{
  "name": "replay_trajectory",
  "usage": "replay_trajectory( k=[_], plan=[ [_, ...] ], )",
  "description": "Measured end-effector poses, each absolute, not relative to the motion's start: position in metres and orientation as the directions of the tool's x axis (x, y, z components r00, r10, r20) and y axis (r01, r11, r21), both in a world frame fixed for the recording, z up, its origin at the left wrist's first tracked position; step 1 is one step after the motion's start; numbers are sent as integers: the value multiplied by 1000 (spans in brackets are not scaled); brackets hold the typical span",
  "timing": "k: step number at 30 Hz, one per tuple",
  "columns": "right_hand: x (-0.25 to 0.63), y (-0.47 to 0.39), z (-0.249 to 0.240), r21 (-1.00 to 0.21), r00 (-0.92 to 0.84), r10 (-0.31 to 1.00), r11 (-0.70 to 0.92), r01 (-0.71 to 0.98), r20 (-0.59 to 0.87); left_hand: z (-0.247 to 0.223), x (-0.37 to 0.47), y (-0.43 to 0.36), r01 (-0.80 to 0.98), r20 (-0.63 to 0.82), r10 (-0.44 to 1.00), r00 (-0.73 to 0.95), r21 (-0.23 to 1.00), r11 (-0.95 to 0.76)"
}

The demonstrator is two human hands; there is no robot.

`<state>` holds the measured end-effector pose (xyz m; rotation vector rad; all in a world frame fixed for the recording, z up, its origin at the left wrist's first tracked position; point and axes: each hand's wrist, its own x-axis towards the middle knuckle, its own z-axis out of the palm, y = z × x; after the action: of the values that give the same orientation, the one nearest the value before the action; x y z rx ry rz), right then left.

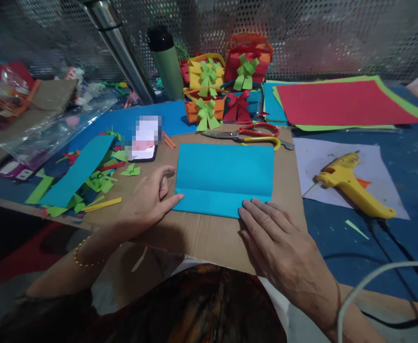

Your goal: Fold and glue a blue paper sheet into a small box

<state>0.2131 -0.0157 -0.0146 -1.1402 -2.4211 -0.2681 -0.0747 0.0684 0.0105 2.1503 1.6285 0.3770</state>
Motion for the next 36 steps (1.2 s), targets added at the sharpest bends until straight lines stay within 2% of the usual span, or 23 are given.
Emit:
replay_trajectory(
  k=[9, 17, 21, 24, 28, 32, 36],
  plan=[
    [214, -16, -15, -25, -562, 678, 648, 761, 474, 8, -79, 70, 851, -3, 956, 293, 456, -259],
    [213, -16, -13, 5, -565, 667, 644, 765, 486, 14, -77, 71, 883, -81, 959, 270, 418, -213],
    [212, -15, -12, 16, -573, 662, 648, 762, 483, 15, -76, 69, 875, -43, 948, 315, 401, -272],
    [212, -15, -11, 19, -573, 664, 645, 764, 481, 14, -72, 65, 901, 51, 938, 342, 265, -343],
    [211, -14, -11, 22, -568, 669, 638, 770, 479, 6, -70, 62, 877, 151, 865, 479, -52, -477],
    [211, -14, -12, -7, -554, 677, 636, 772, 485, 0, -75, 66, 646, 187, 620, 762, -279, -710],
    [210, -13, -13, 4, -548, 692, 619, 785, 470, 9, -77, 71, 453, 193, 410, 892, -358, -816]
  ],
)
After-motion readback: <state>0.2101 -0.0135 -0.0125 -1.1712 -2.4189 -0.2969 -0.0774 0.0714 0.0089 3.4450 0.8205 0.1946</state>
